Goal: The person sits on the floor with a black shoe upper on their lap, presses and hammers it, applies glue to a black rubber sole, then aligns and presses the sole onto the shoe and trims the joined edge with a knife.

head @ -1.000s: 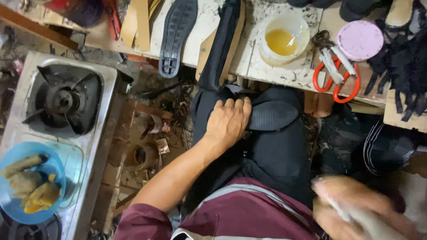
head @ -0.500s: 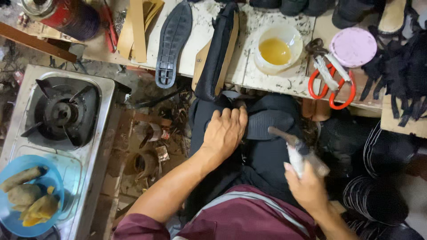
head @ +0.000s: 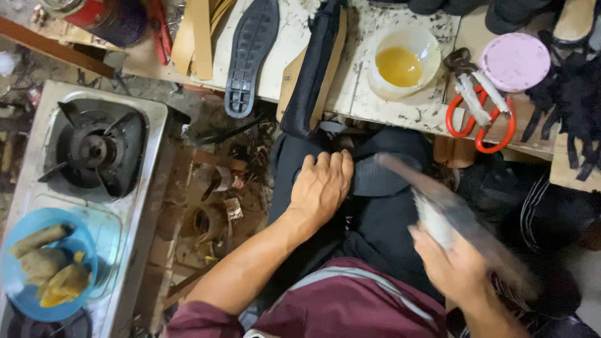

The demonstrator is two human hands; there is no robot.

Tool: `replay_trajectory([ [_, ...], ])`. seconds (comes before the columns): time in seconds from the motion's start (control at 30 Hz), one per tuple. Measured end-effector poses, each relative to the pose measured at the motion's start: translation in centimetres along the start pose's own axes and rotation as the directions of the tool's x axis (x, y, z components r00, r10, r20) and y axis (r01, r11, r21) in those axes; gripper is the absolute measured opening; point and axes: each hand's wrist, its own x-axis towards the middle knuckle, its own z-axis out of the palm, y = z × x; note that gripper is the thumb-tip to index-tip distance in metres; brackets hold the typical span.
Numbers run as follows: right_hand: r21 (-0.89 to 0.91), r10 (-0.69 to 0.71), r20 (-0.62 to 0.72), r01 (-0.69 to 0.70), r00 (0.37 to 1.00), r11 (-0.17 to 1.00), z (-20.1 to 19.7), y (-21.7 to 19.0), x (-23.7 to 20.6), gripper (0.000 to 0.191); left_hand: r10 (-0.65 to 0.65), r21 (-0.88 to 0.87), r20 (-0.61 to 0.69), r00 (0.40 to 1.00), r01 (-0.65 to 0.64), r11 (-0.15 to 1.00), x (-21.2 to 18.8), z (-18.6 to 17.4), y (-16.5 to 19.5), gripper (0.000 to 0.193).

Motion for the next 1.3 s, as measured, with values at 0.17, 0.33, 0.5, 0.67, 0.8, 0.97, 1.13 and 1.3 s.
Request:
replay_trajectory([
  [0.17,-0.241,-0.289,0.074,0.299,0.954,0.923,1.5,0.9,0.5,0.026,0.025,0.031,0.006,1.000,-0.025,0.999,0.1,-0.1,-0.2,0.044],
  [0.33,0.011,0.472,0.071,-0.474,0.879,0.880,0.4,-0.3,1.2,0.034,0.030,-0.016,0.001,1.000,-0.030,0.999,0.5,-0.2,-0.2,0.047],
  [0.5,0.252,0.432,-0.027,-0.412,0.901,0.876,0.3,-0.4,0.1,0.030,0.019,0.007,0.037,0.999,-0.019,1.000,0.6,-0.3,-0.2,0.047],
  [0.67,0.267,0.611,0.004,-0.589,0.792,0.763,0.2,2.2,0.5,0.022,0.042,0.035,0.088,0.995,-0.045,0.998,0.8,-0.3,-0.5,0.048],
  [0.8,0.648,0.233,-0.431,0.120,0.872,0.752,-0.2,2.9,-1.3,0.027,0.034,-0.016,0.041,0.999,-0.033,0.999,0.6,-0.2,-0.5,0.047],
  [0.97,0.247,0.516,-0.039,-0.492,0.856,0.835,0.2,3.0,-2.6,0.023,0.037,-0.020,0.108,0.993,-0.035,0.999,1.1,0.1,-0.9,0.045],
  [1.13,0.280,-0.112,-0.313,0.204,0.943,0.938,0.6,2.4,-3.2,0.020,0.082,-0.058,0.050,0.995,-0.080,0.995,1.4,0.0,-1.2,0.051],
  [1.3,-0.139,0.513,0.141,-0.496,0.847,0.857,1.0,2.5,-3.9,0.018,0.089,0.009,0.037,0.995,-0.090,0.996,1.0,0.0,-1.3,0.050],
])
